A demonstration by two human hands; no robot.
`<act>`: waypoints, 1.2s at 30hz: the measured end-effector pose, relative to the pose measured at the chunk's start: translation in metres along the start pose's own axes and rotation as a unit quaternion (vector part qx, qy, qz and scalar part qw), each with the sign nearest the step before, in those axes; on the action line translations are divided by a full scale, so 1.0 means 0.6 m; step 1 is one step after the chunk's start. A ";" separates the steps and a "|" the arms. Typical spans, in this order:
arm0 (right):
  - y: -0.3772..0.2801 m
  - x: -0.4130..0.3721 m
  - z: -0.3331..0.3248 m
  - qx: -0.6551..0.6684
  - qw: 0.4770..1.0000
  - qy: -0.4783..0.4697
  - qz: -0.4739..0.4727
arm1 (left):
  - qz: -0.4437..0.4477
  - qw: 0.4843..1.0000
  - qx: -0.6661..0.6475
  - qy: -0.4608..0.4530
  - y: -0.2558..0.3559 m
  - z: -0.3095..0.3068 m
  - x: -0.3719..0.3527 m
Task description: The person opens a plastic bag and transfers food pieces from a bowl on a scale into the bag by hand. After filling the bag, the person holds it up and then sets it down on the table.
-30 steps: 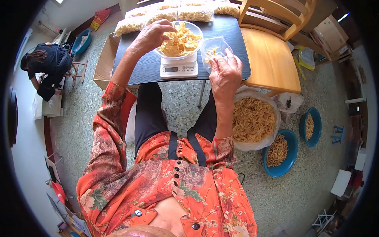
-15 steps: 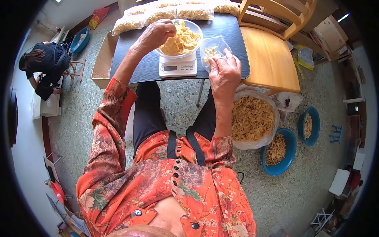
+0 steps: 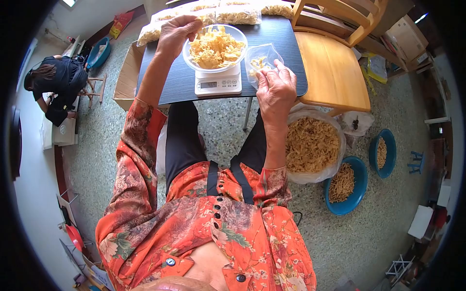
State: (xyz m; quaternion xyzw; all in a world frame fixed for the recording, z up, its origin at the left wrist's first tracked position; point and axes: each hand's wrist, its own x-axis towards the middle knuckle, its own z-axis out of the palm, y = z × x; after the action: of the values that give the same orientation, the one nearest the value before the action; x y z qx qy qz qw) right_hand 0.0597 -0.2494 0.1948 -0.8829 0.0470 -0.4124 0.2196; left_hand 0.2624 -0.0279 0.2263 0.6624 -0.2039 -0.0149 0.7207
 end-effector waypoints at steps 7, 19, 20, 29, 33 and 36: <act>-0.003 0.003 0.001 0.000 1.000 0.003 -0.003 | -0.167 0.909 -0.378 0.054 -0.011 -0.009 0.007; -0.013 0.010 0.002 0.019 1.000 0.010 0.000 | -0.118 0.922 -0.365 -0.058 0.045 0.142 -0.036; -0.014 0.010 0.002 0.021 1.000 0.010 -0.002 | -0.084 0.944 -0.312 -0.066 0.043 0.158 -0.044; -0.004 0.004 0.000 0.016 1.000 0.017 -0.003 | 0.158 0.953 0.212 -0.151 0.056 0.182 -0.074; 0.004 0.000 -0.001 0.003 1.000 0.023 -0.010 | 0.169 0.952 0.236 -0.099 0.086 0.114 -0.032; 0.003 0.000 -0.002 0.001 1.000 0.025 -0.004 | 0.142 0.918 0.361 -0.081 0.082 0.065 0.000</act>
State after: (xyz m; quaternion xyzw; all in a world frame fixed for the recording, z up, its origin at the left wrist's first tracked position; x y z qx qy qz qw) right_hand 0.0588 -0.2513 0.1948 -0.8720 0.0483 -0.4357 0.2178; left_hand 0.2382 -0.0588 0.2750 0.8385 -0.3445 0.1087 0.4079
